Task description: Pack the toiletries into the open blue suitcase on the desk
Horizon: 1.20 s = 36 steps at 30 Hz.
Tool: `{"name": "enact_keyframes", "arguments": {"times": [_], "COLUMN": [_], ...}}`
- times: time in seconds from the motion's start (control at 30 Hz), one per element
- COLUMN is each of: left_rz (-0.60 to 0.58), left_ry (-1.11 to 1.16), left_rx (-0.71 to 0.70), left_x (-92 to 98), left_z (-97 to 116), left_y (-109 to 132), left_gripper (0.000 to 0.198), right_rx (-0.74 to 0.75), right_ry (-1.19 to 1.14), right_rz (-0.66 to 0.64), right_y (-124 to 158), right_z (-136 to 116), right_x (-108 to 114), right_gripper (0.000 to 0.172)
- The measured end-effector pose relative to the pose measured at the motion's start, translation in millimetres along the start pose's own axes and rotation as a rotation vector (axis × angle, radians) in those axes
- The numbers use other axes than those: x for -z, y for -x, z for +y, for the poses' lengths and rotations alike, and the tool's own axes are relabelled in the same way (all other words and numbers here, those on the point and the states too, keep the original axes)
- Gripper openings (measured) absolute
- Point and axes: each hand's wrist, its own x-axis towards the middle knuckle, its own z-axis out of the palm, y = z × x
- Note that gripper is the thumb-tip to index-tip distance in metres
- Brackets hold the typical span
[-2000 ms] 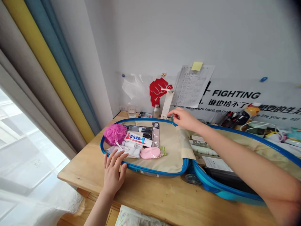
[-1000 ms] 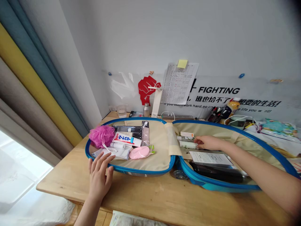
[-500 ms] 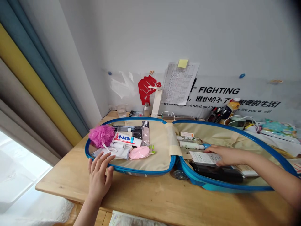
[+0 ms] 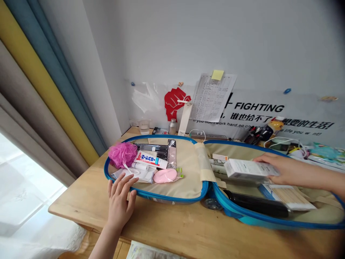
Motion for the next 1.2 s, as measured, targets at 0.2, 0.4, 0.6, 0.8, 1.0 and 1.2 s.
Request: {"name": "enact_keyframes", "arguments": {"times": [0.2, 0.4, 0.6, 0.8, 1.0, 1.2], "left_rz": [0.009, 0.004, -0.016, -0.02, -0.021, -0.016], "left_ry": [0.012, 0.005, -0.007, -0.012, 0.002, 0.012], "left_rx": [0.003, -0.017, 0.006, 0.0, 0.012, 0.02], "left_x": [0.5, 1.5, 2.3, 2.6, 1.9, 1.8], "left_z": [2, 2, 2, 1, 1, 1], "left_y": [-1, -1, -2, -2, -2, -3], "left_gripper": [0.028, 0.028, 0.03, 0.03, 0.03, 0.03], "right_rx": [0.06, 0.311, 0.465, 0.514, 0.538, 0.565], "right_ry": [0.052, 0.08, 0.111, 0.157, 0.177, 0.175], "right_rz": [0.119, 0.26, 0.264, 0.219, 0.188, 0.171], "right_y": [-43, -123, -172, -183, -192, -190], "right_z": [-97, -247, -325, -348, -350, -357], "right_x": [61, 36, 0, -14, -19, -20], "right_gripper": [0.057, 0.058, 0.053, 0.051, 0.052, 0.05]}}
